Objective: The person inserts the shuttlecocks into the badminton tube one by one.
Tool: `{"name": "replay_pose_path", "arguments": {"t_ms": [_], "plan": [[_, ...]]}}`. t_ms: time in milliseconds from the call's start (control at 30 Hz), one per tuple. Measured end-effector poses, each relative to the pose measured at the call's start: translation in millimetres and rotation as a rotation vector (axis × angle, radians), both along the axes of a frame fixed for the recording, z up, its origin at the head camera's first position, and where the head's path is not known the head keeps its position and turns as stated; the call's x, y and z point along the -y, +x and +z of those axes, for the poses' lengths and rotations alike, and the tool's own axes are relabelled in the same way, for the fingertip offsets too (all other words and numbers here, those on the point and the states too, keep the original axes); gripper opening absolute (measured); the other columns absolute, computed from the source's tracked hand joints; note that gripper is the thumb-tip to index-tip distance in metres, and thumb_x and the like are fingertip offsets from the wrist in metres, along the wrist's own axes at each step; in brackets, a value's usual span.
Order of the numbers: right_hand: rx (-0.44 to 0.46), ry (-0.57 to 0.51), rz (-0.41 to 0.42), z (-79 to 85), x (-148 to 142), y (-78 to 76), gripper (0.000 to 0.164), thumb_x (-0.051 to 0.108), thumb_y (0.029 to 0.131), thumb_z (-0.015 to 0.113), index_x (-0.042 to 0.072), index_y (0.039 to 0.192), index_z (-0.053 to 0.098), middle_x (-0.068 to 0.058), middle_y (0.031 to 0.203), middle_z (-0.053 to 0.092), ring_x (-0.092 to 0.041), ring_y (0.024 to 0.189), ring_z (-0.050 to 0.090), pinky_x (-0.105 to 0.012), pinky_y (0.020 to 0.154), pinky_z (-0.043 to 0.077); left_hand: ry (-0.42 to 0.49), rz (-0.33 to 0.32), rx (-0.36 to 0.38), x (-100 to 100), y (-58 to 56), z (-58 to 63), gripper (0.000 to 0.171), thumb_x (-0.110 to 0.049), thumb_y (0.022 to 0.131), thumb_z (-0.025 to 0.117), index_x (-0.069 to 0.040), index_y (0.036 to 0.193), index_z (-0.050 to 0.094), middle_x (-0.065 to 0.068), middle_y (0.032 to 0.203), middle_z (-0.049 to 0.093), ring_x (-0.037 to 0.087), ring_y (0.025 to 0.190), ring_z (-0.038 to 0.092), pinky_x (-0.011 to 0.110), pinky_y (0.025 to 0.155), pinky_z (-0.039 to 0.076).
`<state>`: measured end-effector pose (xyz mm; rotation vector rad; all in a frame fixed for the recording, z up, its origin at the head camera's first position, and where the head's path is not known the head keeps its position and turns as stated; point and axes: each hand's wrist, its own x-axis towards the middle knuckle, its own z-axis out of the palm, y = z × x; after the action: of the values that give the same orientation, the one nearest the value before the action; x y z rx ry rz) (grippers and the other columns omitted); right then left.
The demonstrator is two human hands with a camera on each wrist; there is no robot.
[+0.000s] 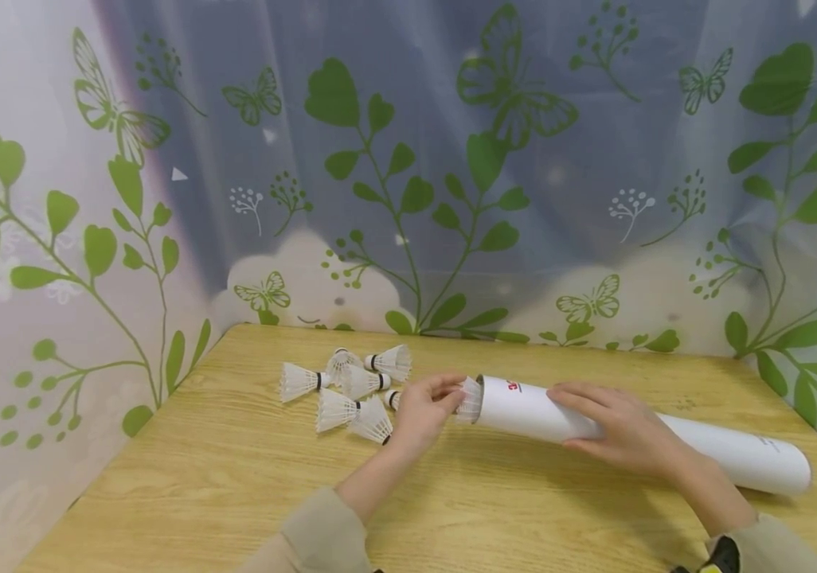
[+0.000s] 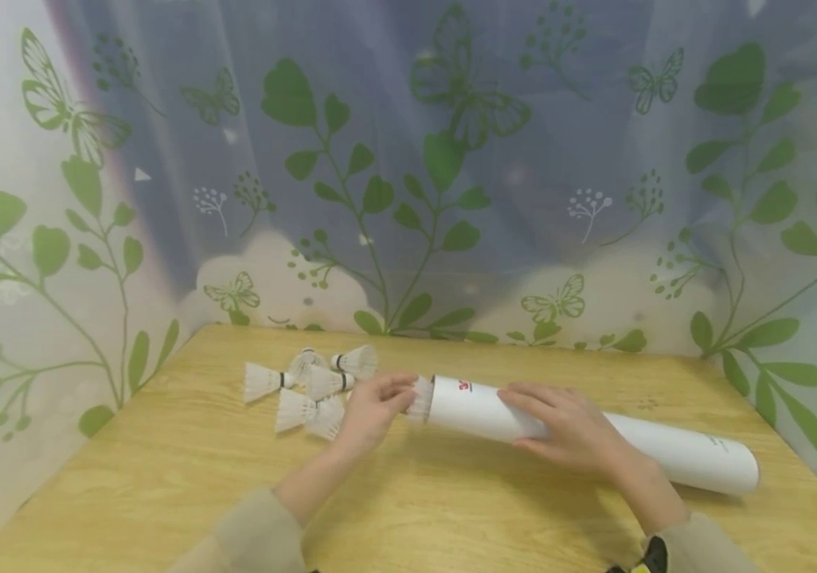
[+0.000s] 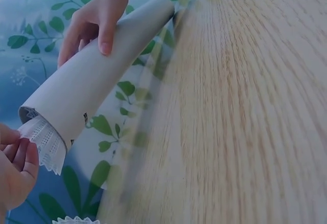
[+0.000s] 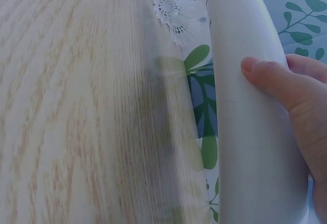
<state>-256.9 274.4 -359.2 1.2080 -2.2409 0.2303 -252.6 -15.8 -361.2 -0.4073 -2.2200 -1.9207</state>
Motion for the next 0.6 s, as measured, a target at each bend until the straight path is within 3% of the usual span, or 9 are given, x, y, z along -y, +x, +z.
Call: {"name": "replay_pose_path", "arguments": {"t_ms": [433, 600], "plan": [[0.005, -0.009, 0.000, -1.8, 1.1, 1.9, 0.073, 0.026, 0.062, 0.084, 0.015, 0.129, 0.056, -0.003, 0.125, 0.057, -0.023, 0.106, 0.056, -0.046, 0.079, 0.046, -0.155, -0.031, 0.011, 5.1, 3.5, 2.6, 0.023, -0.007, 0.085, 0.065, -0.003, 0.107, 0.069, 0.009, 0.091, 0.068, 0.015, 0.082, 0.061, 0.021, 0.063, 0.048], [0.006, -0.001, -0.003, -2.7, 0.4, 1.8, 0.073, 0.026, 0.062, 0.084, 0.015, 0.129, 0.055, -0.002, 0.126, 0.055, -0.023, 0.107, 0.055, -0.046, 0.079, 0.047, -0.143, -0.033, 0.018, 2.9, 2.5, 0.6, 0.022, -0.006, 0.083, 0.065, -0.002, 0.104, 0.070, 0.008, 0.086, 0.068, 0.014, 0.078, 0.062, 0.020, 0.063, 0.048]]}}
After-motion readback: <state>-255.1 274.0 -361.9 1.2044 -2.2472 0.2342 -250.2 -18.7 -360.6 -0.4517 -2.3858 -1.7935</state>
